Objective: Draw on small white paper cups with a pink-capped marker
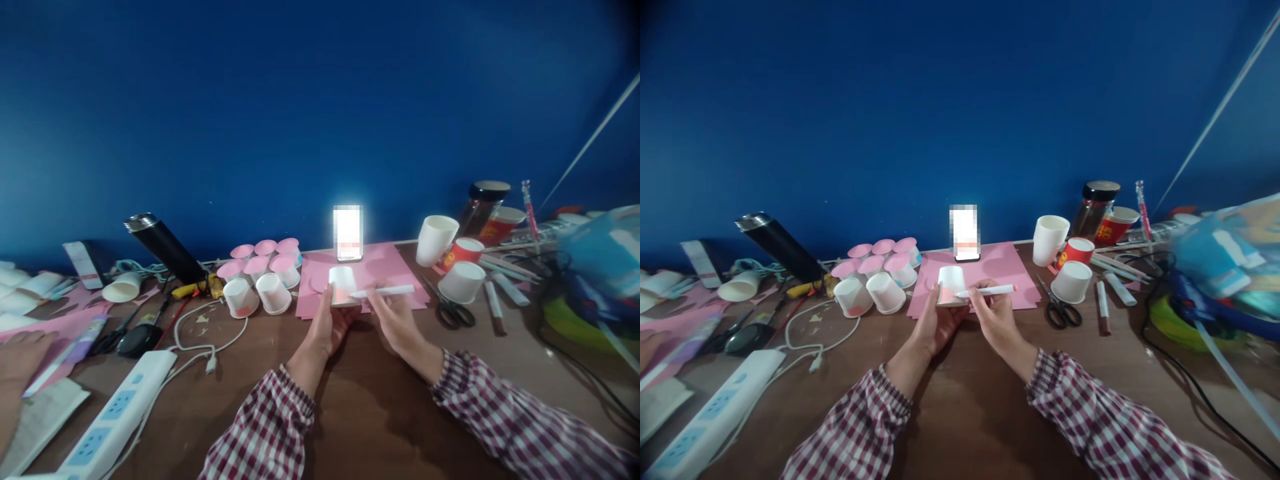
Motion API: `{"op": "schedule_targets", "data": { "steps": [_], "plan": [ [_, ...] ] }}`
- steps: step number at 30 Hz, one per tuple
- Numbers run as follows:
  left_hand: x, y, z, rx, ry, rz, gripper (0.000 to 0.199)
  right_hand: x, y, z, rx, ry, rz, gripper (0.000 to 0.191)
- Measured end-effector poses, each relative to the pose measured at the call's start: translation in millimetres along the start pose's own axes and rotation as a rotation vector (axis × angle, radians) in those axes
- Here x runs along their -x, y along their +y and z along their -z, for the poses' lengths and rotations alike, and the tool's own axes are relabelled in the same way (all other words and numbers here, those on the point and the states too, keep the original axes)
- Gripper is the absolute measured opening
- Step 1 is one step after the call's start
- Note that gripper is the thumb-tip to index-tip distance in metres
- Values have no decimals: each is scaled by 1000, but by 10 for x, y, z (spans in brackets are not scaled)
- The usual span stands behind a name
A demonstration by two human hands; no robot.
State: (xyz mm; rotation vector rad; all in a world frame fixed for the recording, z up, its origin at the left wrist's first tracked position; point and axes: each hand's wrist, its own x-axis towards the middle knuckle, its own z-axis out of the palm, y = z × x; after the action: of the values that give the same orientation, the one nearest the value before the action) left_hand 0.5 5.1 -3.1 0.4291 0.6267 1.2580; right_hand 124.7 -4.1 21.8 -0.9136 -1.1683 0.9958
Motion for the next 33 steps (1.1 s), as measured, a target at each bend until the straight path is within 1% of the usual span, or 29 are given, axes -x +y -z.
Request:
{"op": "schedule_targets", "data": {
  "steps": [4,11,15,20,24,29,33],
  "plan": [
    [1,11,-5,5,16,-14,41,16,-40,-14,-6,-12,-39,27],
    [6,-4,-3,-8,-14,-8,43,9,-34,-11,1,8,-32,27],
    [2,-2,1,-5,3,-9,41,10,-33,-6,-1,-25,-48,28],
    [-2,-8,1,-5,3,-12,41,9,-35,-10,-18,-15,-46,26],
    [1,-12,1,-3,11,-14,40,4,-43,-16,-16,-44,-46,28],
    [0,-9,4,2,0,-14,38,6,-36,-6,-45,-20,-63,25],
    [6,0,-7,-1,4,-14,37,9,-18,-2,-79,-55,-90,27]
  ]
}}
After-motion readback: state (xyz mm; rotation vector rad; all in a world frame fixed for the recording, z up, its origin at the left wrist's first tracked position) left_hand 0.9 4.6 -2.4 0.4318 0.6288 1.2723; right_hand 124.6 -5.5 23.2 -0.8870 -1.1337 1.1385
